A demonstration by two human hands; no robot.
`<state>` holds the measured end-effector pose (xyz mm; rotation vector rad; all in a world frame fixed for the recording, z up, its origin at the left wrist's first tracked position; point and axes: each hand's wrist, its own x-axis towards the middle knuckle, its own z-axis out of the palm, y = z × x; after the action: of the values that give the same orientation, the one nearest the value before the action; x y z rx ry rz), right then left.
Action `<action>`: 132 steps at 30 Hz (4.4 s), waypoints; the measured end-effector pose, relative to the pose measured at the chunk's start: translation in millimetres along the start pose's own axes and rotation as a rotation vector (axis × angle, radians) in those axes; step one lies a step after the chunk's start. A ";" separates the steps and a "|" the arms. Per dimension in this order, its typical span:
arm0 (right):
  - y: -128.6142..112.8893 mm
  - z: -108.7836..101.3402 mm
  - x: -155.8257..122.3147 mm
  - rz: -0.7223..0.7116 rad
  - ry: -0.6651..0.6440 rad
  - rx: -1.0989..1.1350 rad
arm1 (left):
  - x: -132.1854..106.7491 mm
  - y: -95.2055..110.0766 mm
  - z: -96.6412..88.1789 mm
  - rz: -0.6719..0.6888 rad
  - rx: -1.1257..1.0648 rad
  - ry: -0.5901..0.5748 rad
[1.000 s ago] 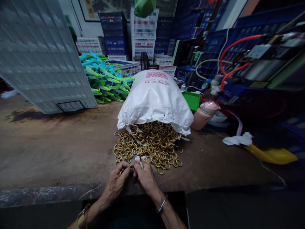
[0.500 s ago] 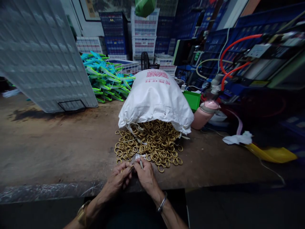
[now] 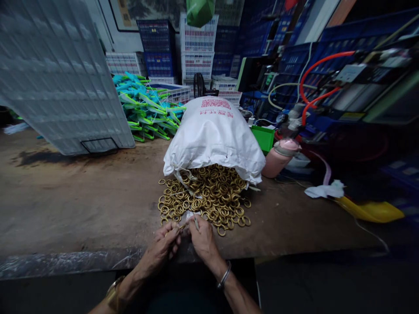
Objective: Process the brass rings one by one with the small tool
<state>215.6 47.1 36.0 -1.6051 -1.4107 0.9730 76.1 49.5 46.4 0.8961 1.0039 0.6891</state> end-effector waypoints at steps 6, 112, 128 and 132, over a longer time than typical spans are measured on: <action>3.5 -3.5 -8.6 -0.173 -0.126 -0.411 | -2.4 5.5 2.4 0.056 0.031 0.020; -11.2 4.5 5.1 0.120 -0.034 0.176 | 4.6 7.5 1.5 0.095 0.141 0.049; -5.4 8.9 2.9 0.090 -0.067 0.148 | 2.0 0.5 -6.5 0.043 -0.158 0.000; -4.3 9.7 -4.0 -0.065 -0.098 -0.131 | 1.9 1.6 -7.3 0.081 -0.149 0.031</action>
<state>204.7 44.2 36.1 -1.6137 -1.6127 0.9487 70.0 54.1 45.2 0.8005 0.9348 0.8375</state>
